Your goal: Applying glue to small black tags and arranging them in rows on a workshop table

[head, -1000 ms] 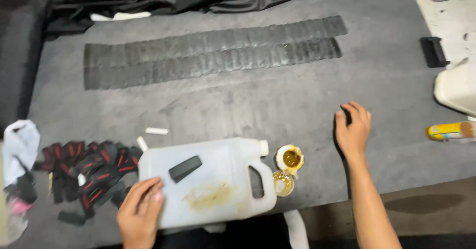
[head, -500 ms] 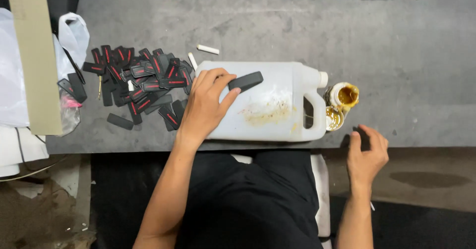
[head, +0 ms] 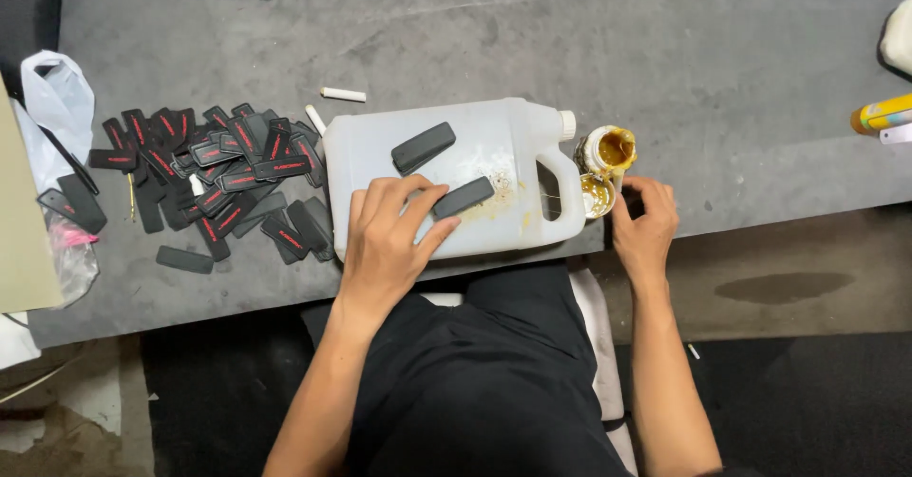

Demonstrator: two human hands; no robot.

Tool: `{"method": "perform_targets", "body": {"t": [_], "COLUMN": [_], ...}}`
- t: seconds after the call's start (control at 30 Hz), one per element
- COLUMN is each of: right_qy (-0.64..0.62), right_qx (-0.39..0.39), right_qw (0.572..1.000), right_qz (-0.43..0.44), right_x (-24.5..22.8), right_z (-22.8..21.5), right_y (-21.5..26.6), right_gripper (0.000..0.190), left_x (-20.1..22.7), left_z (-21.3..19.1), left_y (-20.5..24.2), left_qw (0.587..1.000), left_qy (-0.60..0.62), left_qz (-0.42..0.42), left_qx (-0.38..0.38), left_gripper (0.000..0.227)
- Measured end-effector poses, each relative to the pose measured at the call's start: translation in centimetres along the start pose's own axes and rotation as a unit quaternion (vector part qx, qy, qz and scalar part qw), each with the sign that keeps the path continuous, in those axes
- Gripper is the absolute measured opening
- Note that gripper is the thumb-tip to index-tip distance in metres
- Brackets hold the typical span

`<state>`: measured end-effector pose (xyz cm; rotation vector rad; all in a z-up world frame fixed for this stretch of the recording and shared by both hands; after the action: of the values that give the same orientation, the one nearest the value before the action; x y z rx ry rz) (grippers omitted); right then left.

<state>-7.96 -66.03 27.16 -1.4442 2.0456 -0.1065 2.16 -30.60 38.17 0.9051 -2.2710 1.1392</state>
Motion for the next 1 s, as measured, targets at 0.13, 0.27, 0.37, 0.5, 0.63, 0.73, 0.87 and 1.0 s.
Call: {"method": "perform_targets", "body": {"t": [0.13,0.27,0.37,0.5,0.63,0.73,0.87,1.0], "right_qy": [-0.008,-0.054,-0.124,-0.102,-0.017,0.059,0.149,0.186], "right_qx": [0.022,0.046,0.083,0.102,0.033,0.0,-0.01,-0.063], "right_qw": [0.999,0.995,0.981,0.987,0.999,0.993,0.976,0.965], "right_qz": [0.024,0.075,0.123,0.068,-0.032,-0.105,-0.162,-0.176], "right_x": [1.5,-0.5,-0.7,-1.9,-3.1,-3.1,-2.6,-2.5], "right_z": [0.0,-1.6,-2.3,-4.5,-4.8,-3.6,-1.9,-1.9], "right_y": [0.6,0.1,-0.6,-2.4,-4.1,-5.5,-7.0,-8.0], "right_gripper": [0.009,0.008,0.013,0.013,0.015,0.016,0.012,0.006], "left_x": [-0.4,-0.5,-0.2,-0.1,0.0,-0.1,0.1,0.1], "left_z": [0.6,0.6,0.6,0.6,0.5,0.6,0.5,0.5], "left_y": [0.5,0.6,0.6,0.6,0.5,0.6,0.5,0.5], "left_qw": [1.0,0.999,0.999,0.999,0.999,0.999,0.998,0.998], "left_qy": [0.0,0.025,0.015,0.019,0.027,0.026,0.031,0.042], "left_qz": [0.0,-0.012,-0.023,-0.019,-0.02,-0.018,-0.021,-0.022], "left_qx": [0.017,0.026,0.021,0.032,0.039,0.042,0.046,0.051], "left_gripper": [0.04,0.037,0.034,0.034,0.034,0.033,0.032,0.031]}}
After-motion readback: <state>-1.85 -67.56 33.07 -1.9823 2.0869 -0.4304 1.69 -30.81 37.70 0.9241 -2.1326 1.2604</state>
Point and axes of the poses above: each hand's wrist, its own y-axis away from the middle knuckle, its own z-axis out of the palm, x = y × z, the point moved 1 cm from there along -y, towards the middle knuckle, and after that the axes turned 13 degrees about y, right-handed, at the moved point
